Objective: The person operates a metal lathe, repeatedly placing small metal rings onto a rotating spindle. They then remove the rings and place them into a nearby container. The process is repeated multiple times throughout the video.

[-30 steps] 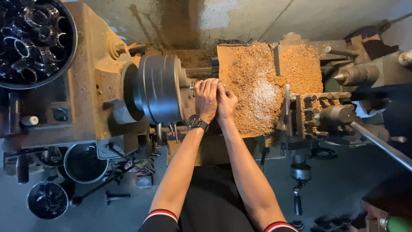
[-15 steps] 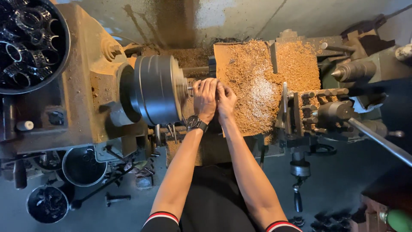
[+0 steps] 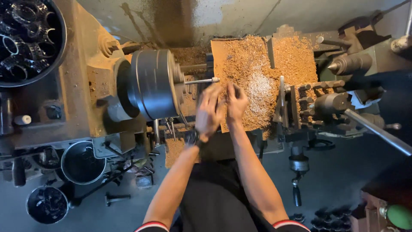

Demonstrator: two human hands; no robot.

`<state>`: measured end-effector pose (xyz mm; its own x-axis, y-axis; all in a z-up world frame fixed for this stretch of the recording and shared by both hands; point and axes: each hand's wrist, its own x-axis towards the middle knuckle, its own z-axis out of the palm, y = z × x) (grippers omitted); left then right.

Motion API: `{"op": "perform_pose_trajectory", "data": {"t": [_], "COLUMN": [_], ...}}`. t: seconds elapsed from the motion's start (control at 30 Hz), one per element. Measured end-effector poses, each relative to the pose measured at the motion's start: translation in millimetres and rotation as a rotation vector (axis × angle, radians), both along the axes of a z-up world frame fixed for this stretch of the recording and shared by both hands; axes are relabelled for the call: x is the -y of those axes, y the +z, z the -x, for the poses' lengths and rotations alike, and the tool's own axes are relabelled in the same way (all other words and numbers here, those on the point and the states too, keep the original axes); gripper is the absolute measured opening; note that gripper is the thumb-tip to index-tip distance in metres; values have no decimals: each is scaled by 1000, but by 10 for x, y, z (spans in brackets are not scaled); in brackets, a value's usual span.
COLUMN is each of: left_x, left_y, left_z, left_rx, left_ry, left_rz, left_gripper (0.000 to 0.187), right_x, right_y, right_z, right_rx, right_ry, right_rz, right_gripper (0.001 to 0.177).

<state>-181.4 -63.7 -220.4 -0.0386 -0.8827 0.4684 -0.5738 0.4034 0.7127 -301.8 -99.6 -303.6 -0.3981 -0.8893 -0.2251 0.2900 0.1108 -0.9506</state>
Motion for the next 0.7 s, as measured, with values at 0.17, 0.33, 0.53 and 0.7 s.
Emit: {"op": "perform_pose_trajectory", "data": {"t": [0.17, 0.33, 0.53, 0.7], "left_x": [-389, -444, -483, -519], "left_y": [291, 342, 343, 325], "left_z": [71, 42, 37, 51], "left_rx": [-663, -1040, -1046, -1103], "left_ry": [2, -176, -237, -259], "left_rz": [-490, -681, -727, -774], "left_gripper": [25, 25, 27, 27], "right_x": [-643, -841, -885, -917], "right_y": [1187, 1626, 1673, 1674], "right_z": [51, 64, 91, 108], "right_rx": [-332, -689, -733, -747], "right_ry": [105, 176, 170, 198], "right_rz": [123, 329, 408, 403], "right_gripper": [34, 42, 46, 45]}}
